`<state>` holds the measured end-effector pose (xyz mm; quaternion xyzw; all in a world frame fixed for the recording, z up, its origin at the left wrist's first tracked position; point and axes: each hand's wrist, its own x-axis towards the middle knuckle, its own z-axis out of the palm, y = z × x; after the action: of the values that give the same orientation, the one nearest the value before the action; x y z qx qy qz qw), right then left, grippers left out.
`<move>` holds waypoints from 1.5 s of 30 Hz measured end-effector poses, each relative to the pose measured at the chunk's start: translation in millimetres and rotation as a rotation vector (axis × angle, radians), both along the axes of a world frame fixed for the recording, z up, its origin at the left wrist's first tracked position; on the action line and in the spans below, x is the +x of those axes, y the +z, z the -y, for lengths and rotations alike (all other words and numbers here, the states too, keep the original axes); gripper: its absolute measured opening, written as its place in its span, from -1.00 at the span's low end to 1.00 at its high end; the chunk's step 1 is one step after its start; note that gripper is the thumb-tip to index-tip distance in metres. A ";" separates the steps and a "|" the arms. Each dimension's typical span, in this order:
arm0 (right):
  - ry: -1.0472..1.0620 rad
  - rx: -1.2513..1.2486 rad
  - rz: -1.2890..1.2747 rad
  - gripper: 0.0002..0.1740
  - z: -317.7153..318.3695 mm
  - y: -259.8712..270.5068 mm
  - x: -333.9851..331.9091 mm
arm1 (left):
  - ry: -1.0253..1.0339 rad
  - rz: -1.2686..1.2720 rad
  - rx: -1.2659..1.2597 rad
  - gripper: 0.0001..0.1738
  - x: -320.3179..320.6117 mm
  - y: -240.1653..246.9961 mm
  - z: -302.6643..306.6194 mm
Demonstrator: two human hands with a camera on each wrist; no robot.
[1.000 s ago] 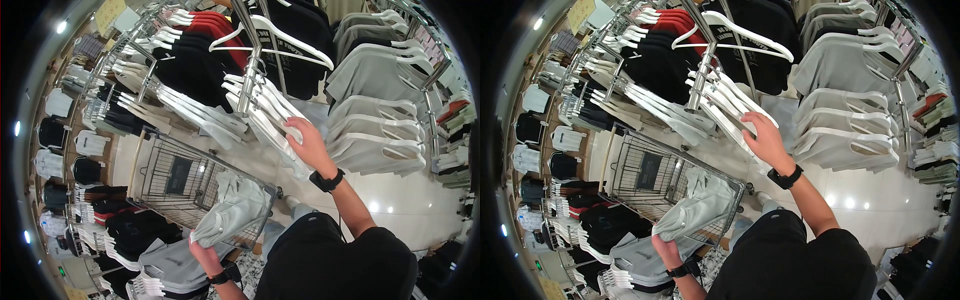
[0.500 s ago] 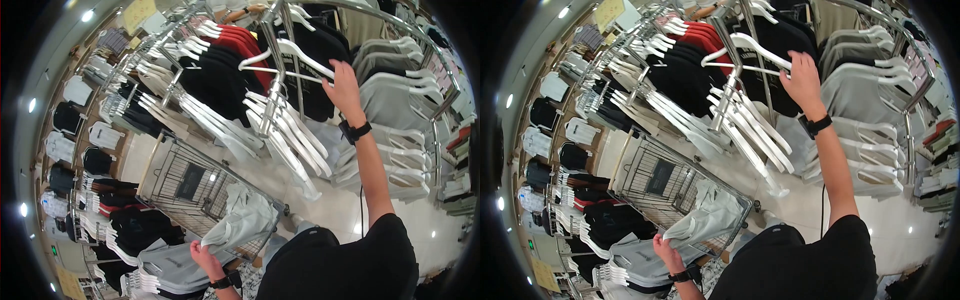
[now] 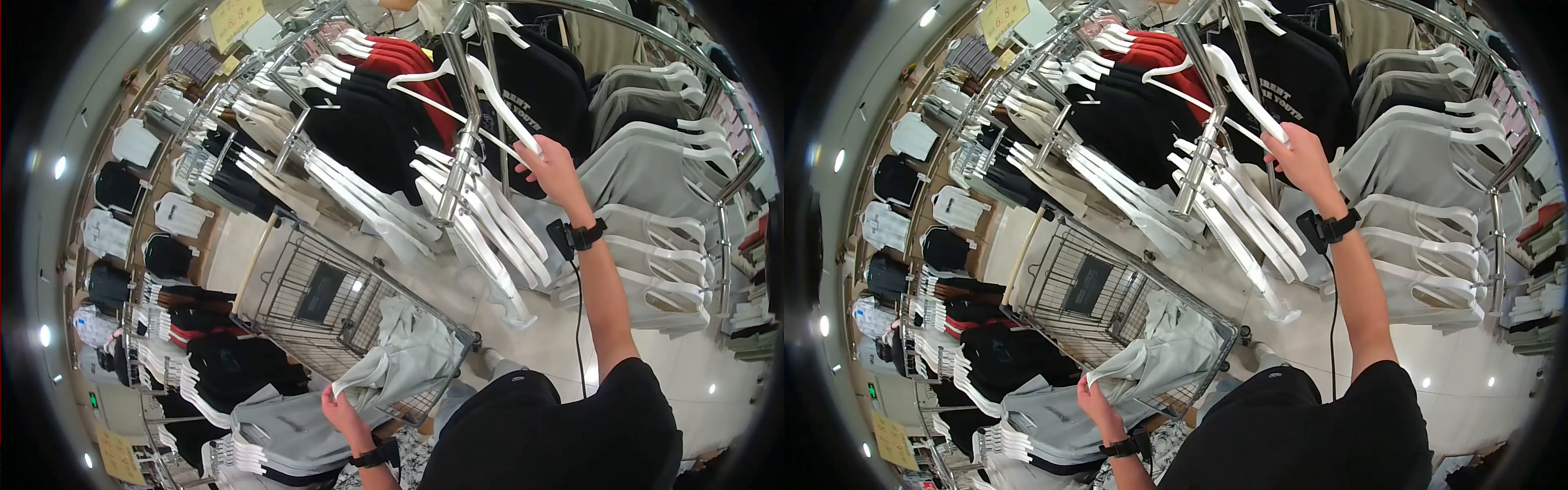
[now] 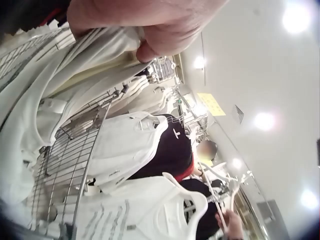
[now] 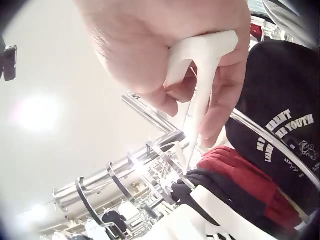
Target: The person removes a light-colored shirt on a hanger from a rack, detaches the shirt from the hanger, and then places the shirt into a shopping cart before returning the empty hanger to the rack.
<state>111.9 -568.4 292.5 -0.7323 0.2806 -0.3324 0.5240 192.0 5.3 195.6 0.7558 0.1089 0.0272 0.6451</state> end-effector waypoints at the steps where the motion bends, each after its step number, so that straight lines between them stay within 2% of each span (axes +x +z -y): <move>1: -0.010 -0.020 0.051 -0.71 -2.1 -2.8 -2.4 | -0.009 -0.007 -0.003 -0.75 2.6 -3.3 -1.0; 6: -0.052 -0.023 0.097 -0.70 -9.1 -25.6 -23.6 | -0.072 -0.055 0.014 -0.73 6.8 7.1 14.5; 8: -0.103 0.047 0.157 -0.72 -18.3 -38.7 -41.7 | -0.098 -0.017 0.047 -0.72 6.5 8.5 21.5; 11: -0.217 -0.009 0.235 -0.77 -48.0 -75.0 -79.0 | -0.131 -0.021 0.024 -0.77 8.9 -0.1 18.9; 13: -0.210 -0.027 0.214 -0.78 -65.2 -110.4 -106.4 | -0.110 -0.060 0.008 -0.73 7.3 5.9 28.7; 15: -0.210 -0.037 0.188 -0.79 -77.3 -117.0 -117.6 | -0.140 -0.065 0.026 -0.73 9.5 -2.9 23.1; 17: -0.208 0.107 0.444 -0.84 -84.9 -114.6 -130.9 | -0.158 -0.073 0.053 -0.75 12.6 -10.0 20.8; 18: -0.297 0.181 0.294 -0.85 -88.5 -104.8 -139.3 | -0.179 -0.066 0.018 -0.77 14.9 -13.6 20.3; 19: -0.312 0.186 0.284 -0.85 -88.5 -107.4 -146.9 | -0.199 -0.057 -0.020 -0.79 17.4 -15.8 21.1; 21: -0.191 0.246 0.266 -0.80 -86.0 -112.1 -158.5 | -0.195 -0.060 0.012 -0.76 19.2 -11.9 29.7; 23: -0.193 0.250 0.208 -0.80 -90.9 -121.4 -175.2 | -0.220 -0.070 0.010 -0.76 17.7 -6.0 35.2; 25: -0.308 0.355 0.178 -0.78 -98.2 -135.7 -195.4 | -0.207 -0.051 0.018 -0.74 22.5 -10.7 29.6; 27: -0.066 0.482 0.529 -0.70 -88.8 -136.8 -217.0 | -0.175 -0.026 0.033 -0.74 25.6 -6.7 26.9; 29: 0.059 0.548 0.690 -0.60 -93.8 -107.6 -222.5 | -0.137 -0.013 0.023 -0.74 25.1 -3.2 22.9; 31: 0.471 0.552 0.685 -0.61 -88.4 -96.9 -226.4 | -0.123 -0.012 0.034 -0.73 25.5 -6.9 8.0; 33: 0.719 0.512 0.566 -0.62 -90.3 -102.0 -219.3 | -0.085 -0.030 -0.008 -0.70 25.5 -8.1 3.2; 34: 0.680 0.500 0.477 -0.67 -90.0 -127.3 -228.2 | -0.061 -0.049 -0.037 -0.71 22.9 -7.7 2.2; 35: 0.327 0.530 0.276 -0.72 -125.7 -102.3 -213.9 | -0.045 -0.069 -0.075 -0.71 20.8 -4.1 4.3; 36: 0.822 0.495 0.190 -0.64 -99.9 -139.4 -213.6 | -0.033 -0.068 -0.079 -0.71 18.3 -2.6 3.7; 37: 0.527 0.181 0.249 -0.74 -149.7 -111.9 -173.6 | -0.026 -0.046 -0.068 -0.71 15.1 -2.1 3.4; 38: 0.799 0.087 0.087 -0.78 -160.7 -85.3 -147.0 | -0.020 -0.024 -0.059 -0.71 11.5 -1.9 3.6; 40: 1.114 0.160 -0.185 -0.79 -197.7 -58.2 -97.4 | -0.025 0.007 -0.040 -0.71 3.7 5.9 9.4; 41: 1.200 0.062 -0.093 -0.78 -216.7 -64.2 -80.3 | -0.036 0.041 -0.010 -0.70 -0.2 8.5 9.7; 42: 1.245 0.076 -0.115 -0.78 -233.7 -72.2 -69.4 | -0.021 0.039 -0.011 -0.70 -4.0 9.1 6.7; 44: 1.303 -0.111 -0.170 -0.74 -265.7 -74.5 -52.8 | -0.110 0.046 0.178 -0.72 -10.8 11.1 -1.9; 45: 1.334 -0.173 -0.201 -0.74 -279.8 -79.2 -47.2 | -0.095 0.043 0.181 -0.72 -14.6 14.1 -4.4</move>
<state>64.7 -288.6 213.3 -0.8151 -0.2115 0.1104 0.5280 177.3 9.7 209.7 0.8144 0.0562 0.0227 0.5771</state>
